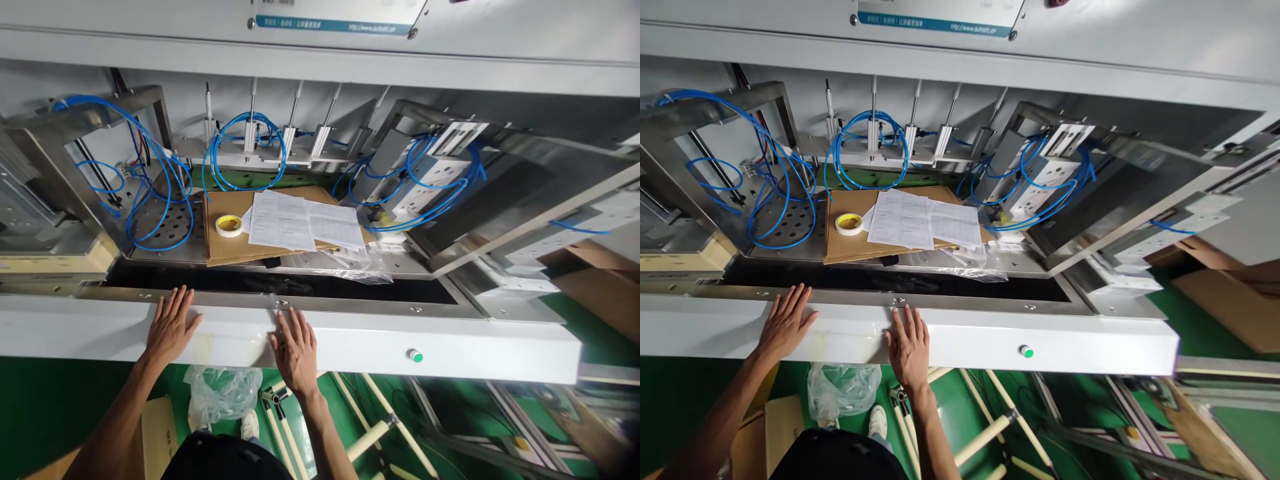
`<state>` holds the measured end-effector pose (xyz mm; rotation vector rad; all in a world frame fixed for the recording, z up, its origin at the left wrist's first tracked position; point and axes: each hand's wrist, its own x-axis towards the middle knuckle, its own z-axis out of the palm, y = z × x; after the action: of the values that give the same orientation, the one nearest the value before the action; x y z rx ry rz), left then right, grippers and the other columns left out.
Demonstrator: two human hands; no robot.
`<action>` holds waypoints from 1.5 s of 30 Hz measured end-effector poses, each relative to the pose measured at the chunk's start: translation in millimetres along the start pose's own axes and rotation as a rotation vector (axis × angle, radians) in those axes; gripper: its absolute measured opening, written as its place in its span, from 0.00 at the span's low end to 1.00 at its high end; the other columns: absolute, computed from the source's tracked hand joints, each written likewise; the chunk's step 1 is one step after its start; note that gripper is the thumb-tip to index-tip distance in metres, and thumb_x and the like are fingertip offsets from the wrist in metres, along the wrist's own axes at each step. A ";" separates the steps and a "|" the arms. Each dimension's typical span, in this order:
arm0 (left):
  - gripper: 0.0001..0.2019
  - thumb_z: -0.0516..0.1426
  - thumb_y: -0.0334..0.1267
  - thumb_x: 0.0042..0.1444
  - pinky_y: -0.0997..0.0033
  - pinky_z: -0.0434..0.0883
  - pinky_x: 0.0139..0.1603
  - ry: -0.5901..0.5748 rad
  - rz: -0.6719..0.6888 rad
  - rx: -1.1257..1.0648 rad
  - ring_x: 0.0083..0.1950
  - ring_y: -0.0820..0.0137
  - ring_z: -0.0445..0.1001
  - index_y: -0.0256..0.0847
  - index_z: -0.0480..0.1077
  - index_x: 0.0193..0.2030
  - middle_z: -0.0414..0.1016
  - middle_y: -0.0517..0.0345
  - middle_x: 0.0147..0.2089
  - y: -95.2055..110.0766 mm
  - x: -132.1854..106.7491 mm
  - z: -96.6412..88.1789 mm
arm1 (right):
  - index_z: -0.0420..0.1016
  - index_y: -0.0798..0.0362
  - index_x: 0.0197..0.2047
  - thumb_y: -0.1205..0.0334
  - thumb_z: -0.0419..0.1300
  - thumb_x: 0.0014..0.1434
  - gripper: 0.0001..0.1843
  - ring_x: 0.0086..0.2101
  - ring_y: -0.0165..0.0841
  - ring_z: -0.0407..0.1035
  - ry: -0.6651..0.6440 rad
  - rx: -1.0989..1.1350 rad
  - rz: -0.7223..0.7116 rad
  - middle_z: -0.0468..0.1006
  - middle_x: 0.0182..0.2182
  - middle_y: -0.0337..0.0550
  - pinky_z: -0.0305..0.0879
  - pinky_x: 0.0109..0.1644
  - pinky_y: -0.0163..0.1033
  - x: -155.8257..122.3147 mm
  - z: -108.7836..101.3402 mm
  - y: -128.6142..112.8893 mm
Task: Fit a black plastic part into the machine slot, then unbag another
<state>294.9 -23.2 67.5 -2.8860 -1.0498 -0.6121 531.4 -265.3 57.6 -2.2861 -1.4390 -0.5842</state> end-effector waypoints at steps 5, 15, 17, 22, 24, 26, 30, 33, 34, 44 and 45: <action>0.33 0.44 0.52 0.73 0.34 0.54 0.78 -0.002 0.011 -0.028 0.80 0.43 0.55 0.32 0.61 0.75 0.58 0.37 0.79 -2.4 7.1 5.8 | 0.62 0.45 0.75 0.57 0.55 0.72 0.30 0.72 0.47 0.55 -0.032 0.037 -0.060 0.67 0.72 0.48 0.51 0.74 0.56 14.6 -4.4 -18.6; 0.35 0.50 0.53 0.73 0.36 0.53 0.78 0.116 -0.004 -0.169 0.80 0.47 0.55 0.40 0.49 0.80 0.59 0.39 0.79 -24.8 -12.9 -15.4 | 0.63 0.49 0.74 0.50 0.56 0.72 0.31 0.71 0.49 0.59 -0.061 0.108 -0.077 0.68 0.71 0.54 0.59 0.71 0.57 22.6 0.8 -12.1; 0.37 0.53 0.55 0.71 0.37 0.53 0.78 0.104 0.054 -0.126 0.79 0.46 0.57 0.41 0.49 0.80 0.61 0.40 0.78 -30.6 -23.2 -18.5 | 0.64 0.49 0.74 0.50 0.56 0.71 0.32 0.71 0.50 0.58 -0.062 0.126 -0.067 0.68 0.71 0.54 0.59 0.71 0.58 23.6 0.0 -12.4; 0.37 0.51 0.55 0.72 0.38 0.52 0.78 0.096 0.079 -0.086 0.78 0.46 0.58 0.41 0.48 0.80 0.64 0.41 0.76 -40.1 -36.4 -10.3 | 0.63 0.48 0.74 0.48 0.58 0.69 0.34 0.70 0.51 0.61 -0.042 0.150 -0.041 0.66 0.72 0.54 0.60 0.70 0.59 26.0 1.8 -14.0; 0.37 0.51 0.56 0.71 0.36 0.52 0.78 0.095 0.062 -0.100 0.78 0.45 0.58 0.41 0.48 0.80 0.63 0.40 0.77 -41.3 -35.4 -8.4 | 0.62 0.48 0.75 0.47 0.58 0.69 0.35 0.69 0.51 0.62 -0.029 0.151 -0.031 0.66 0.72 0.55 0.61 0.69 0.59 26.9 3.2 -13.6; 0.39 0.53 0.59 0.70 0.35 0.54 0.77 0.095 0.035 -0.131 0.79 0.43 0.57 0.41 0.48 0.80 0.61 0.38 0.78 -41.5 -33.7 -10.7 | 0.61 0.48 0.75 0.47 0.58 0.69 0.35 0.69 0.51 0.63 -0.022 0.162 -0.023 0.66 0.72 0.55 0.62 0.69 0.60 28.3 3.9 -12.1; 0.38 0.53 0.56 0.70 0.34 0.54 0.78 0.151 -0.091 -0.228 0.80 0.45 0.55 0.41 0.47 0.80 0.59 0.37 0.78 -42.5 -44.3 -20.1 | 0.62 0.46 0.74 0.47 0.58 0.69 0.34 0.66 0.53 0.66 0.010 0.234 0.002 0.68 0.70 0.56 0.65 0.66 0.63 33.4 2.5 -7.5; 0.30 0.47 0.47 0.74 0.40 0.61 0.76 0.304 -0.253 -0.337 0.77 0.50 0.62 0.42 0.50 0.78 0.63 0.37 0.75 -44.4 -76.5 -16.7 | 0.68 0.48 0.70 0.45 0.58 0.69 0.31 0.61 0.54 0.71 0.125 0.326 0.029 0.71 0.67 0.59 0.70 0.60 0.63 38.8 1.7 -9.9; 0.28 0.45 0.46 0.74 0.41 0.65 0.74 0.367 -0.317 -0.376 0.75 0.51 0.65 0.40 0.53 0.77 0.65 0.36 0.73 -44.9 -91.4 -12.0 | 0.70 0.48 0.68 0.44 0.59 0.68 0.30 0.59 0.54 0.72 0.171 0.356 0.044 0.73 0.65 0.60 0.72 0.58 0.62 40.2 1.8 -13.6; 0.28 0.37 0.48 0.75 0.48 0.80 0.56 -0.101 -0.998 -0.437 0.54 0.53 0.82 0.42 0.78 0.52 0.83 0.41 0.50 -42.0 -223.2 42.2 | 0.80 0.49 0.55 0.63 0.65 0.66 0.14 0.40 0.45 0.78 -0.009 0.750 -0.248 0.83 0.43 0.52 0.78 0.43 0.51 36.2 -5.6 -130.4; 0.27 0.39 0.48 0.75 0.52 0.80 0.55 -0.144 -1.041 -0.427 0.52 0.55 0.83 0.42 0.79 0.48 0.84 0.42 0.47 -38.7 -234.9 46.1 | 0.80 0.49 0.54 0.64 0.65 0.66 0.13 0.39 0.44 0.79 -0.080 0.825 -0.313 0.83 0.41 0.51 0.78 0.41 0.49 34.8 -1.4 -142.6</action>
<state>123.2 -131.5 -65.2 -2.4658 -2.7481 -0.6779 415.1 -181.8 90.5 -1.4625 -1.6748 0.0486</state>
